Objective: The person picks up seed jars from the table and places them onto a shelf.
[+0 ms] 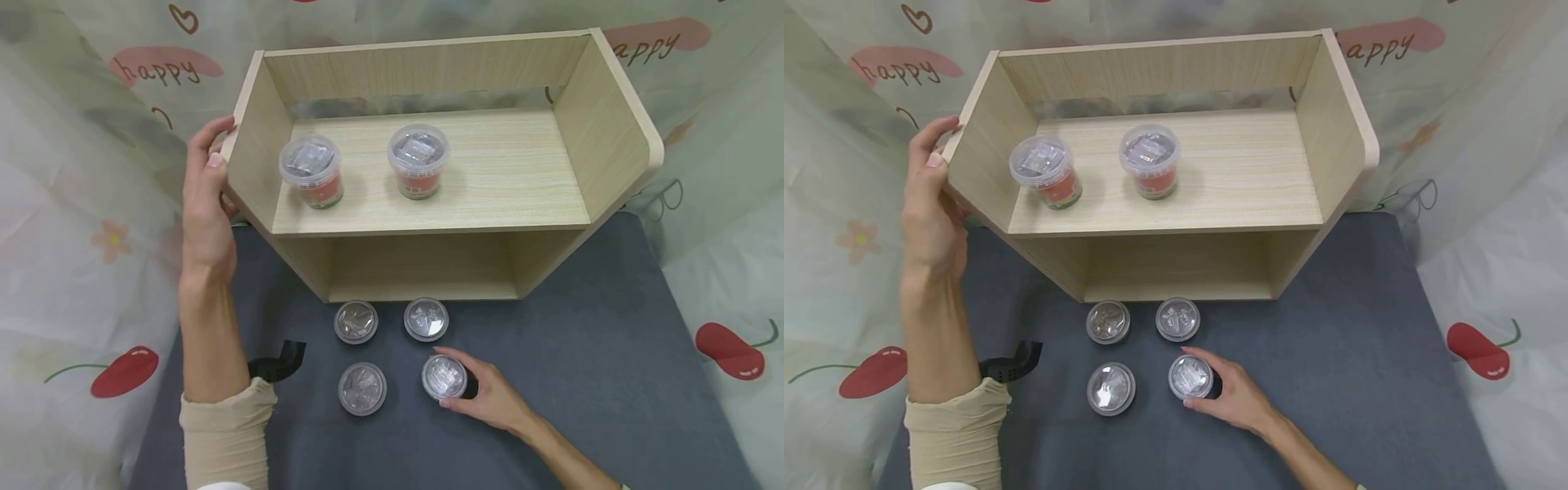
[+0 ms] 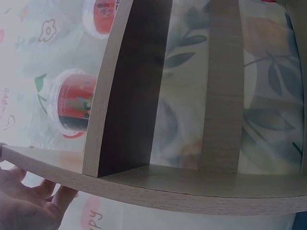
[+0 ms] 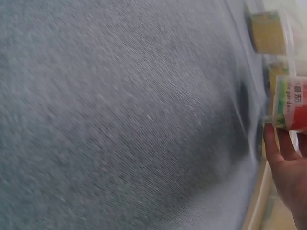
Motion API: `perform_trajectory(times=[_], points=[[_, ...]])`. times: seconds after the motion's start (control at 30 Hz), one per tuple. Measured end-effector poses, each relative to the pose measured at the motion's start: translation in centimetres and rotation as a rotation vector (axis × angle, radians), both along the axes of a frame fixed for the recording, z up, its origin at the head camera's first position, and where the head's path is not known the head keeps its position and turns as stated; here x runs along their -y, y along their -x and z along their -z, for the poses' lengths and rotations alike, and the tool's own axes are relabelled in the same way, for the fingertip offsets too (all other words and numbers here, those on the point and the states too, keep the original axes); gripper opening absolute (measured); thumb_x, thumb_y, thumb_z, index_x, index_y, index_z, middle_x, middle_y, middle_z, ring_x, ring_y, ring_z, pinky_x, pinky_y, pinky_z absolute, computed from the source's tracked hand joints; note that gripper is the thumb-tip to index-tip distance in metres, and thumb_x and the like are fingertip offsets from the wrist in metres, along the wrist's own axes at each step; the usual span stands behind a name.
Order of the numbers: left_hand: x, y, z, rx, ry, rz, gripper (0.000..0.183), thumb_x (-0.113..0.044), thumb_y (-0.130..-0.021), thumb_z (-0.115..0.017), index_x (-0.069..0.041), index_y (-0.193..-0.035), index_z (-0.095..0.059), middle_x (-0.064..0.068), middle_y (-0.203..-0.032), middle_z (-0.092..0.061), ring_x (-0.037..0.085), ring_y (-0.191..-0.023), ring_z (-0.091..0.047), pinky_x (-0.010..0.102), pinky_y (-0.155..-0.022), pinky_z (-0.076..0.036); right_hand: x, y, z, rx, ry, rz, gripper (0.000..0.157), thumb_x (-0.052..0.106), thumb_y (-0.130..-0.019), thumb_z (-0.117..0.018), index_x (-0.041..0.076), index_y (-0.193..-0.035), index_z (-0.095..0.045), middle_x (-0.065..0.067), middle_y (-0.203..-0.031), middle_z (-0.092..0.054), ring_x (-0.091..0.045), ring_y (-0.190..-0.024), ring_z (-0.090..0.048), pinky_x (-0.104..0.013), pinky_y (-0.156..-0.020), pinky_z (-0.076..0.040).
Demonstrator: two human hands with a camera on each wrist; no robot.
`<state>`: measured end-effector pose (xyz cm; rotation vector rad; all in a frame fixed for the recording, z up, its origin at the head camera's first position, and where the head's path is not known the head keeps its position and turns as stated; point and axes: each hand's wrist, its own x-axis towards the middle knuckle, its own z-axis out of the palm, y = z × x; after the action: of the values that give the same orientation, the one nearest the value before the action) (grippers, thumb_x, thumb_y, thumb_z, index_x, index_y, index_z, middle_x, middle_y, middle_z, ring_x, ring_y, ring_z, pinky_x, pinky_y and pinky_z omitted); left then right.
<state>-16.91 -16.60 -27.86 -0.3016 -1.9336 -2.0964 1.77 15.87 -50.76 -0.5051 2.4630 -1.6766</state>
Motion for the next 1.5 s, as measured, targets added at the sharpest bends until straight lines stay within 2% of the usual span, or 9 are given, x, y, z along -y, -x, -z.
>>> perform_trajectory(times=[0.13,0.33,0.43,0.6,0.83,0.97,1.2,1.5], points=[[0.0,0.0,0.0,0.002,0.001,0.004,0.040,-0.019,-0.100,-0.035,-0.017,-0.134,-0.056,0.011,-0.127,-0.054,0.024,-0.096,-0.055,0.036,-0.069,-0.043,-0.5,0.5,-0.7,0.002,-0.001,-0.024,0.074,0.004,-0.071,-0.088,0.004,-0.138,-0.056,-0.006,-0.130,-0.064,-0.019,-0.117,-0.061,-0.026,-0.100,-0.043],[0.1,-0.1,0.0,0.014,0.016,-0.003,0.040,-0.020,-0.100,-0.035,-0.019,-0.134,-0.057,0.010,-0.128,-0.053,0.024,-0.096,-0.054,0.037,-0.070,-0.043,-1.2,1.4,-1.7,-0.025,-0.005,-0.080,0.076,0.004,-0.070,-0.088,0.006,-0.139,-0.054,-0.011,-0.133,-0.063,-0.019,-0.120,-0.059,-0.024,-0.102,-0.040],[0.1,-0.1,0.1,0.012,0.029,-0.002,0.041,-0.020,-0.100,-0.035,-0.019,-0.134,-0.057,0.010,-0.129,-0.053,0.025,-0.098,-0.054,0.038,-0.071,-0.043,-1.8,1.9,-1.2,-0.047,-0.010,-0.091,0.078,0.004,-0.070,-0.088,0.007,-0.140,-0.053,-0.014,-0.134,-0.061,-0.020,-0.122,-0.058,-0.023,-0.104,-0.039],[0.1,-0.1,0.0,0.005,0.020,-0.002,0.040,-0.018,-0.099,-0.036,-0.017,-0.133,-0.059,0.012,-0.126,-0.055,0.025,-0.093,-0.055,0.036,-0.067,-0.044,-2.8,3.0,-0.8,-0.079,-0.003,-0.096,0.080,0.008,-0.073,-0.088,0.006,-0.143,-0.050,-0.010,-0.137,-0.059,-0.016,-0.123,-0.056,-0.023,-0.104,-0.038],[0.2,0.0,-0.1,0.007,-0.007,0.010,0.039,-0.016,-0.099,-0.037,-0.015,-0.130,-0.060,0.013,-0.123,-0.056,0.024,-0.087,-0.055,0.033,-0.064,-0.044,-3.8,4.2,-2.9,-0.111,0.043,-0.088,0.081,0.008,-0.075,-0.086,0.011,-0.146,-0.047,-0.008,-0.141,-0.056,-0.017,-0.123,-0.056,-0.023,-0.105,-0.038],[0.2,0.0,0.0,0.009,-0.007,0.011,0.039,-0.016,-0.099,-0.036,-0.015,-0.130,-0.060,0.013,-0.124,-0.056,0.024,-0.088,-0.055,0.034,-0.064,-0.044,-4.3,4.7,-3.8,-0.152,0.037,-0.075,0.082,0.007,-0.073,-0.086,0.010,-0.146,-0.048,-0.003,-0.140,-0.057,-0.016,-0.123,-0.056,-0.022,-0.105,-0.037],[0.2,0.1,0.0,0.016,-0.004,0.006,0.039,-0.017,-0.099,-0.036,-0.017,-0.130,-0.060,0.011,-0.124,-0.055,0.024,-0.090,-0.056,0.034,-0.065,-0.044,-5.0,5.3,-5.5,-0.220,0.065,-0.068,0.083,0.003,-0.069,-0.086,0.008,-0.144,-0.049,-0.007,-0.136,-0.059,-0.016,-0.123,-0.057,-0.022,-0.104,-0.039],[0.2,0.0,0.1,0.020,-0.006,0.002,0.039,-0.018,-0.100,-0.036,-0.017,-0.131,-0.059,0.011,-0.122,-0.054,0.023,-0.090,-0.056,0.035,-0.065,-0.045,-5.3,6.0,-9.0,-0.310,0.155,-0.146,0.084,-0.007,-0.065,-0.081,-0.002,-0.142,-0.048,-0.014,-0.129,-0.063,-0.018,-0.115,-0.061,-0.023,-0.100,-0.043]])
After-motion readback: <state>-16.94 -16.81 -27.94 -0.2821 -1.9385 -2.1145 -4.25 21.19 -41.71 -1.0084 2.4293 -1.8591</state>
